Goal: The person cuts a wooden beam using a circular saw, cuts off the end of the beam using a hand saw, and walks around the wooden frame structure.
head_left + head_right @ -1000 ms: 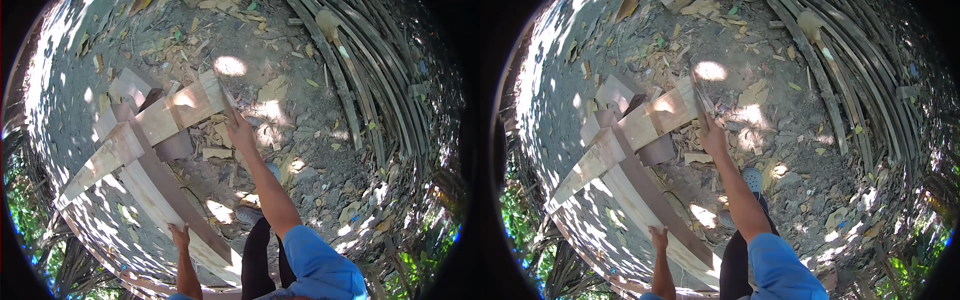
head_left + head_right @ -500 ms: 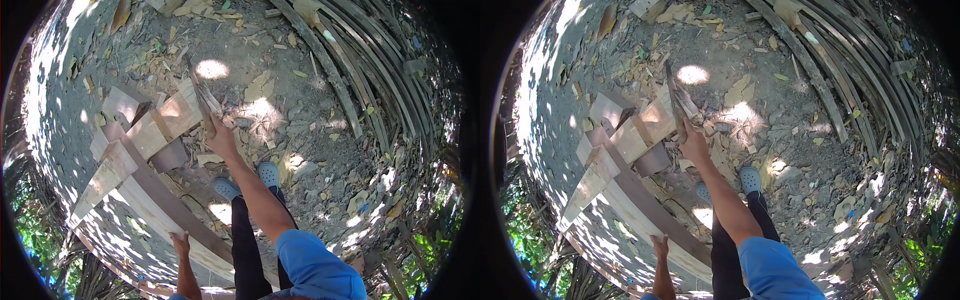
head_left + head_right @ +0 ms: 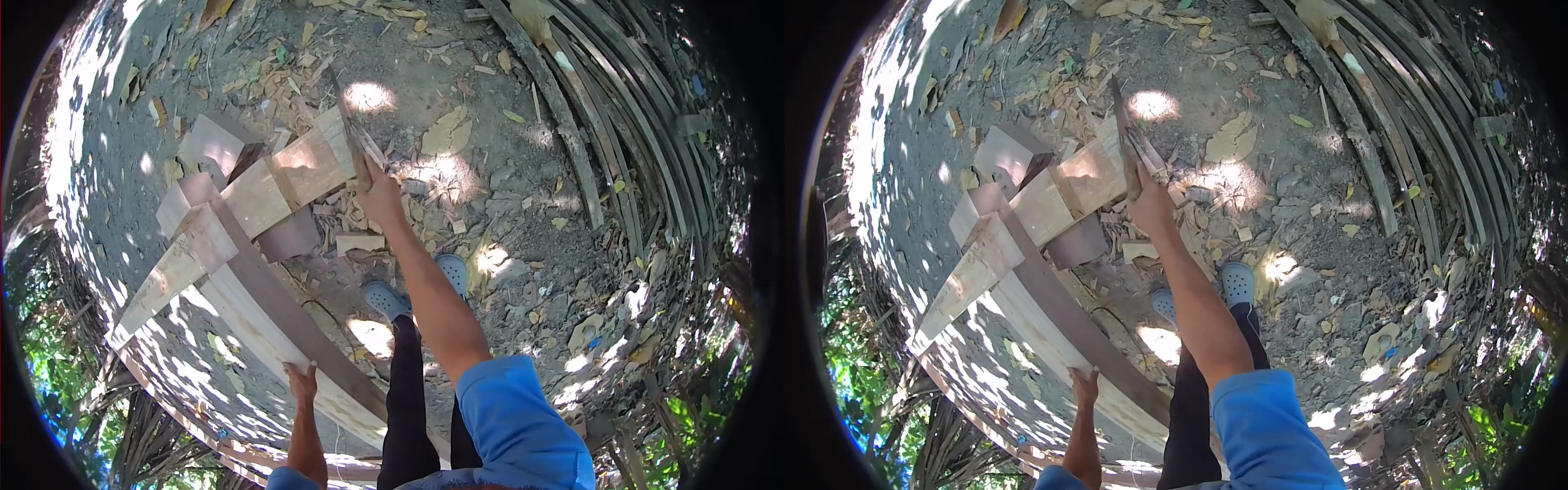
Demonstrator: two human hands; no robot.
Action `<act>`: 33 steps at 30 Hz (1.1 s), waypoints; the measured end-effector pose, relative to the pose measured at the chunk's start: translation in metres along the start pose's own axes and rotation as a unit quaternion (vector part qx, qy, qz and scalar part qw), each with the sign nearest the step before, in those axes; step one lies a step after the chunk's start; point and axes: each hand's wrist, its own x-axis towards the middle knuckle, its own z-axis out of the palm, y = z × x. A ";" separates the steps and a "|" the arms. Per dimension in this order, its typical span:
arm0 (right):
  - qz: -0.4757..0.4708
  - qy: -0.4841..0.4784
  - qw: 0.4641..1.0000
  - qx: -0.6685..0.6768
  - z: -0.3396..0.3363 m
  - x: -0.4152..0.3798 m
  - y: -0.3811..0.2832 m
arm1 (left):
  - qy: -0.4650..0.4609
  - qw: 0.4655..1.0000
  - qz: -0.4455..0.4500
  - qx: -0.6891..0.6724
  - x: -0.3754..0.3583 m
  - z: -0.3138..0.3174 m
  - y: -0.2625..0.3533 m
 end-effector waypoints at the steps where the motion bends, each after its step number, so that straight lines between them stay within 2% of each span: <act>1: -0.002 0.016 1.000 0.017 0.002 -0.009 -0.002 | -0.002 1.000 -0.003 -0.001 -0.004 0.000 0.000; 5: 0.051 0.002 0.997 0.052 -0.057 -0.162 -0.025 | 0.021 1.000 0.003 0.002 -0.002 0.006 -0.008; 7: 0.045 0.009 0.998 0.042 -0.070 -0.192 -0.029 | 0.031 0.999 -0.008 -0.002 -0.001 0.009 -0.009; 9: 0.007 0.012 1.000 0.022 -0.053 -0.147 -0.015 | 0.037 0.999 -0.003 0.012 -0.005 0.003 -0.003; 11: 0.098 -0.031 0.994 0.033 -0.025 -0.058 -0.021 | 0.035 0.999 -0.011 0.004 -0.004 0.000 0.002; 12: -0.003 0.012 1.000 -0.007 0.006 -0.017 0.009 | 0.034 0.999 -0.013 0.001 -0.006 0.002 0.000; 14: -0.038 0.027 0.999 0.023 0.017 -0.001 0.018 | 0.046 0.999 -0.008 0.012 -0.003 0.007 -0.003; 15: -0.061 0.044 0.996 0.050 0.015 -0.012 0.019 | 0.052 0.999 -0.002 0.013 -0.011 0.009 -0.004; 16: -0.013 -0.004 1.000 0.016 -0.010 -0.050 -0.017 | 0.069 0.998 0.012 0.011 -0.008 0.004 -0.003; 17: -0.052 0.026 0.997 -0.042 -0.019 -0.093 -0.007 | 0.079 0.997 0.020 0.001 0.001 0.001 0.003; 18: -0.047 0.017 0.997 -0.066 -0.034 -0.137 -0.006 | 0.074 0.997 0.012 -0.004 -0.001 -0.001 0.005; 20: -0.065 0.026 0.996 -0.052 -0.053 -0.184 -0.017 | 0.061 0.998 -0.007 -0.005 -0.010 -0.001 0.000; 22: -0.022 0.008 0.998 -0.050 -0.058 -0.186 -0.021 | 0.061 0.998 -0.009 0.000 -0.009 0.001 0.001; 23: -0.055 0.017 0.996 -0.060 -0.043 -0.151 -0.004 | 0.059 0.998 -0.012 0.001 -0.010 -0.001 0.001; 24: -0.025 0.025 0.999 -0.039 -0.022 -0.103 0.001 | 0.059 0.998 -0.009 0.001 -0.009 -0.003 0.003; 25: 0.043 -0.010 0.998 -0.035 -0.002 -0.051 -0.004 | 0.058 0.998 -0.007 0.003 -0.009 -0.001 0.004; 27: -0.109 0.078 0.991 -0.007 0.032 0.012 0.009 | 0.067 0.998 0.002 0.008 -0.009 0.008 -0.002; 28: -0.101 0.082 0.991 -0.005 0.028 0.003 0.014 | 0.077 0.997 0.017 0.011 -0.006 0.007 -0.006; 30: 0.032 -0.014 0.999 0.014 0.004 -0.030 0.010 | 0.059 0.998 0.002 0.010 -0.017 0.005 -0.009; 31: 0.028 -0.001 0.998 0.047 -0.008 -0.069 -0.002 | 0.062 0.998 -0.003 -0.004 -0.008 0.003 -0.002; 32: -0.095 0.058 0.994 -0.015 -0.016 -0.111 0.013 | 0.065 0.998 -0.007 -0.016 -0.009 0.004 -0.002; 33: 0.020 0.006 1.000 0.013 -0.033 -0.161 0.017 | 0.062 0.998 -0.011 -0.015 -0.009 0.003 -0.003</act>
